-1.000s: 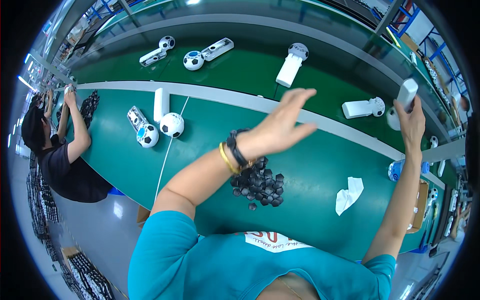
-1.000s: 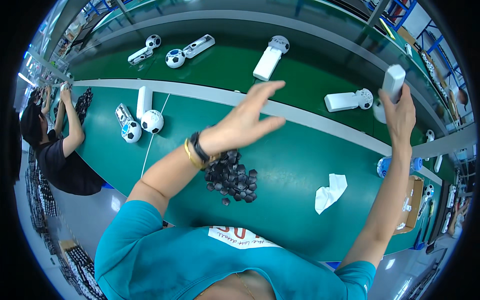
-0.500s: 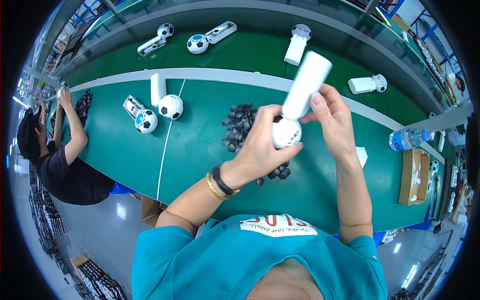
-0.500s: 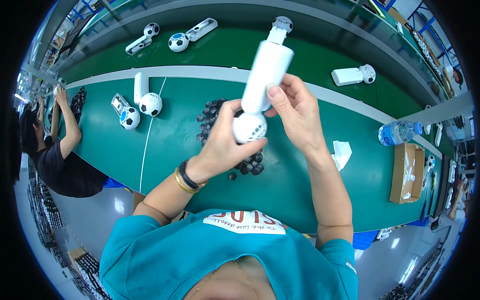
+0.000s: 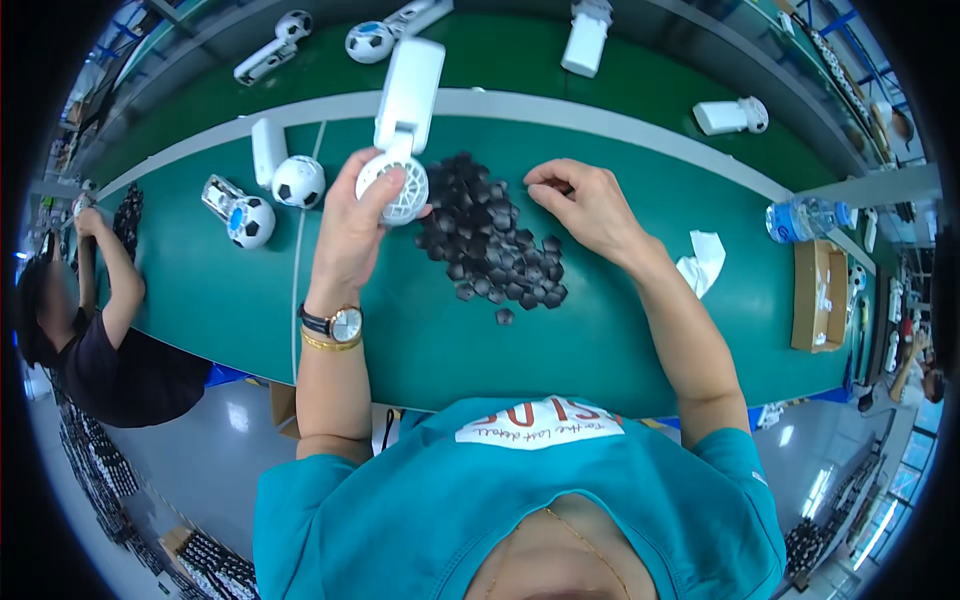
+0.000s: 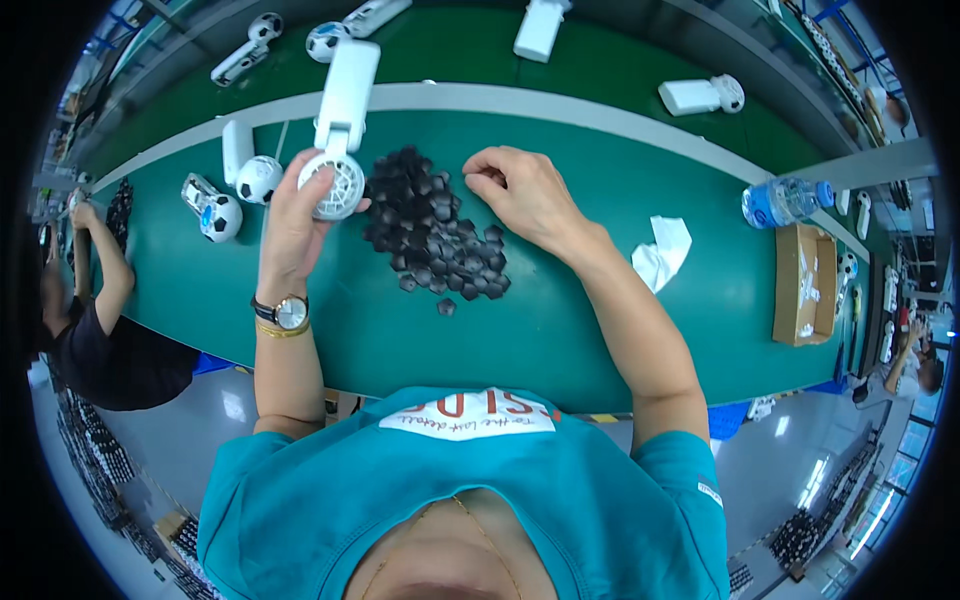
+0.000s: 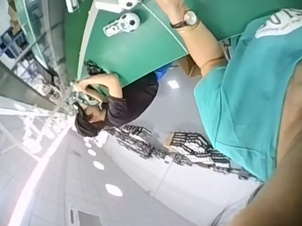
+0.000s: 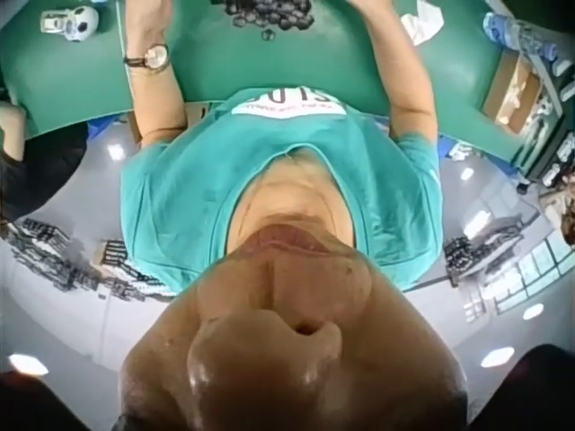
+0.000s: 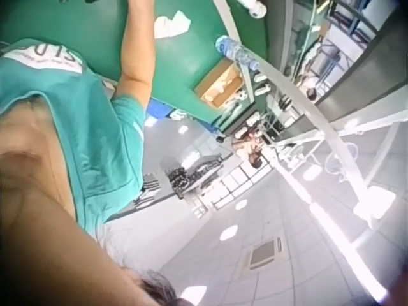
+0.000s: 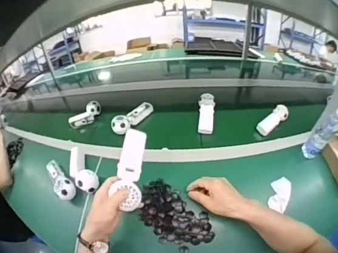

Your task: Assembling small plastic soccer-ball themed fans at a factory workbench.

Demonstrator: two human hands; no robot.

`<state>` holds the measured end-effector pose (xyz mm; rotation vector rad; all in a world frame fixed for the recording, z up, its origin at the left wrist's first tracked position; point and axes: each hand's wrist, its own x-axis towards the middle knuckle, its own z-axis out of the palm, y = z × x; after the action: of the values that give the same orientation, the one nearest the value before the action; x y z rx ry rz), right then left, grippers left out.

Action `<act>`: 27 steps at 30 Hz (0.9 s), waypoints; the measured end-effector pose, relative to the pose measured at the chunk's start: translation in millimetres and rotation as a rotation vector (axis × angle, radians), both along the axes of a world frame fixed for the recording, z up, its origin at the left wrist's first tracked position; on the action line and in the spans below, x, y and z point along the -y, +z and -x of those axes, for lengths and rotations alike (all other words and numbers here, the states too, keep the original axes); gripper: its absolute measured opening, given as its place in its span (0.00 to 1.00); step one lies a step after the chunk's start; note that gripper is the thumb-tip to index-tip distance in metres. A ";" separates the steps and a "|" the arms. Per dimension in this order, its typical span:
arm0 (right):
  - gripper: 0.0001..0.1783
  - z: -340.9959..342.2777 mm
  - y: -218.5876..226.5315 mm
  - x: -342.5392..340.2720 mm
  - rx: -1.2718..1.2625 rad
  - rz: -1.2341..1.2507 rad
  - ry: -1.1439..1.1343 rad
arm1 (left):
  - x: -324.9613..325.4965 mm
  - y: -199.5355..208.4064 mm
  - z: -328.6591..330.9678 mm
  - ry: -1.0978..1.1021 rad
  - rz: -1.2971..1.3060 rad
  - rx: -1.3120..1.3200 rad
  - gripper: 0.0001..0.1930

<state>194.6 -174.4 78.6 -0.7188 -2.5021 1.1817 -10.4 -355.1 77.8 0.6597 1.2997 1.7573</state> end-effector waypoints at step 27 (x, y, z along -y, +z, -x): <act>0.10 5.4 -25.3 1.9 -0.223 0.534 -0.133 | -173.8 25.3 75.8 0.192 0.628 -1.764 0.34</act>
<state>189.2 -176.3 53.3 -0.8062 -1.9359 1.7897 -86.2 -181.3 103.1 1.8231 2.8581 0.3707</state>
